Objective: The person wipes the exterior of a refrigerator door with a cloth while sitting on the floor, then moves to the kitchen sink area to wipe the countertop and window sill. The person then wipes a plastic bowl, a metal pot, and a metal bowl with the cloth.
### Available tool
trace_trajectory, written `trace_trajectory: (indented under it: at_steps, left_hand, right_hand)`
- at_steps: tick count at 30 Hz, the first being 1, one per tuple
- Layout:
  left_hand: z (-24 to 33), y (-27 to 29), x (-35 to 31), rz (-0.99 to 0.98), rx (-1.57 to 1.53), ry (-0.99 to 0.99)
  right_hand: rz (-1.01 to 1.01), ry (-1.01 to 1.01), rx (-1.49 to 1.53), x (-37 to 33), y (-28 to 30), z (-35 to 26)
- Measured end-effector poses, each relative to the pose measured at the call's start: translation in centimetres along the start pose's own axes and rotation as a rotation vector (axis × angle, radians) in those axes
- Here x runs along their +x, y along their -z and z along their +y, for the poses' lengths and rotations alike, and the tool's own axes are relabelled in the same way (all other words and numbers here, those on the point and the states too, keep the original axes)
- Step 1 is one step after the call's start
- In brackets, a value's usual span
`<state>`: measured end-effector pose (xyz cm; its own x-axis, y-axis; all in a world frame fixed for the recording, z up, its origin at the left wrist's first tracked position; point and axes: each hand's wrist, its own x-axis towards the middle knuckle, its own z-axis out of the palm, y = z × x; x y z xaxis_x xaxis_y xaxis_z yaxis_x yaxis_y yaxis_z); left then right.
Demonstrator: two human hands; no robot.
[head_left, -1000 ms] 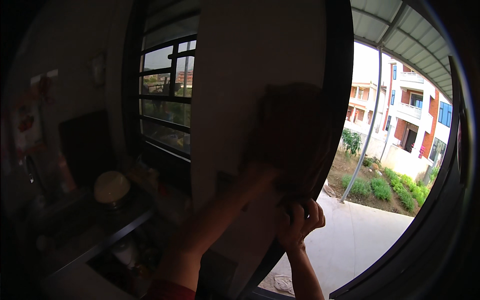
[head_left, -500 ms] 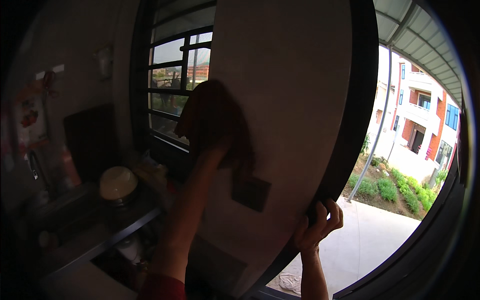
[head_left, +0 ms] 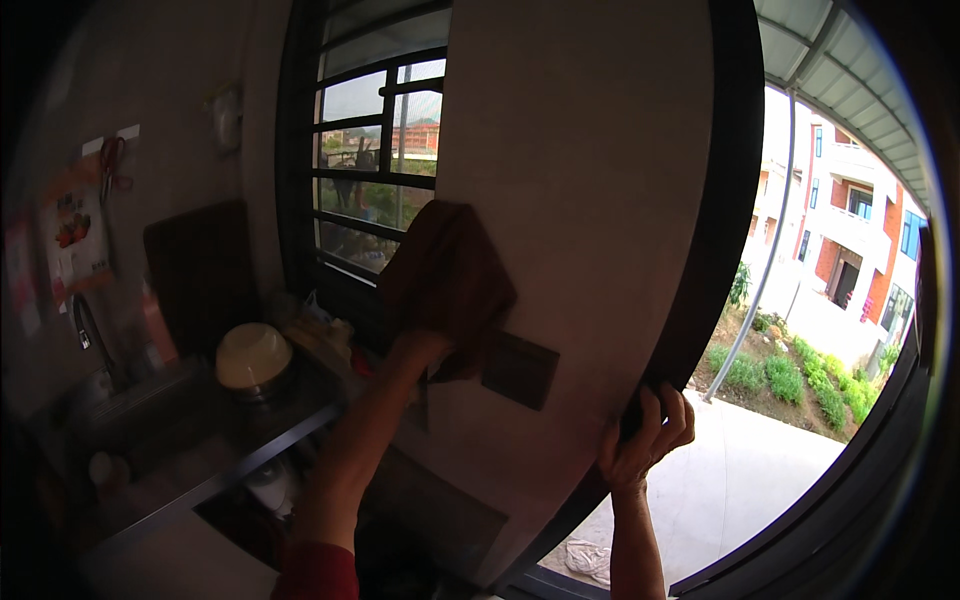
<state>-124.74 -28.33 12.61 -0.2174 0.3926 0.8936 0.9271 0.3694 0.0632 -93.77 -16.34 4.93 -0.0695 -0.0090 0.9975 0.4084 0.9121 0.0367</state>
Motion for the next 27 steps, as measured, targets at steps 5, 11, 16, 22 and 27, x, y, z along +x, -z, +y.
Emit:
trace_trajectory:
  at_steps: [5,11,16,22,27]
  left_hand:
    - [2.3,-0.4,3.3,0.073,0.013,-0.029]
    - [10.6,-2.9,2.4,0.09,-0.103,-0.169]
    - [11.9,-1.3,1.3,0.12,-0.125,-0.225]
    - [5.8,-2.8,-1.0,0.149,-0.163,-0.077]
    - [0.8,-6.0,-5.0,0.124,-0.217,0.066]
  right_hand:
    - [0.006,0.005,-0.013,-0.1,0.0,0.1]
    - [0.026,0.005,-0.055,-0.4,-0.1,0.6]
    - [0.05,-0.001,-0.046,0.0,-0.9,-0.5]
    - [0.059,0.039,-0.096,-0.3,-1.2,0.2]
    - [0.07,0.073,-0.09,-0.1,-1.2,0.2]
